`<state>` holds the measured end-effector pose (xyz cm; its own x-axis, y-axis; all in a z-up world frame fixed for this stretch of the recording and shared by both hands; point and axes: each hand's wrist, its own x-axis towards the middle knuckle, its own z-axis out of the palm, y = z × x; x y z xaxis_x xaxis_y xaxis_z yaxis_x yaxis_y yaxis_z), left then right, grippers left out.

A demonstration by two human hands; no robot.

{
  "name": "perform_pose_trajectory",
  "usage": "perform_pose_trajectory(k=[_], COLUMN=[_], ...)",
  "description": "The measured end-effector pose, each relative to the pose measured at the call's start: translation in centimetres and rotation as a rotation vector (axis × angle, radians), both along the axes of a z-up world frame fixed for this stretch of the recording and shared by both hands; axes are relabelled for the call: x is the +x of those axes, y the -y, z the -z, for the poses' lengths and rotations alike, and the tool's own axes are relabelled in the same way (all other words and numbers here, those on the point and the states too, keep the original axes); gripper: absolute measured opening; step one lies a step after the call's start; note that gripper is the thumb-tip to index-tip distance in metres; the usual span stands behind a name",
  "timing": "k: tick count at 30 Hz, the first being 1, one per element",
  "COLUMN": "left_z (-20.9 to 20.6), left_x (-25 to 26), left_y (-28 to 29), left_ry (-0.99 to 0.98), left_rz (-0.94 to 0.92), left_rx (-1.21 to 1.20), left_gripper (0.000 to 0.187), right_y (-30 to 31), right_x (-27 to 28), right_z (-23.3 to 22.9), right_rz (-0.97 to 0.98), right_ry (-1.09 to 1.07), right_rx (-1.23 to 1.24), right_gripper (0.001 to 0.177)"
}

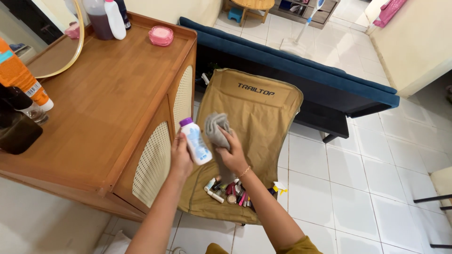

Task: Organizing various cosmetic and toiletry bottles by moving them between a folding chair and a wooden dresser.

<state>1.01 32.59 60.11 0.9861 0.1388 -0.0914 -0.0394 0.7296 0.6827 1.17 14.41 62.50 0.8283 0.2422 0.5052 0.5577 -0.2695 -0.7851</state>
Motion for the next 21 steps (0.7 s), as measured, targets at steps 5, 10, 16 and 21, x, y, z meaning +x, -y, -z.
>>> perform_pose_trajectory(k=[5, 10, 16, 21], left_z=[0.5, -1.2, -8.6, -12.2], left_x=[0.7, 1.4, 0.0, -0.4], left_y=[1.1, 0.2, -2.7, -6.9], left_ry=[0.027, 0.144, 0.338, 0.451], left_rz=[-0.132, -0.285, -0.354, -0.413], left_rx=[0.111, 0.172, 0.271, 0.275], left_gripper=[0.050, 0.051, 0.059, 0.063], right_y=[-1.9, -1.0, -4.0, -9.7], right_x=[-0.8, 0.0, 2.1, 1.8], right_z=[0.3, 1.6, -3.1, -8.8], right_rz=[-0.133, -0.164, -0.127, -0.270], right_ry=[-0.130, -0.280, -0.068, -0.120], right_rx=[0.191, 0.218, 0.125, 0.210], right_gripper=[0.065, 0.057, 0.048, 0.049])
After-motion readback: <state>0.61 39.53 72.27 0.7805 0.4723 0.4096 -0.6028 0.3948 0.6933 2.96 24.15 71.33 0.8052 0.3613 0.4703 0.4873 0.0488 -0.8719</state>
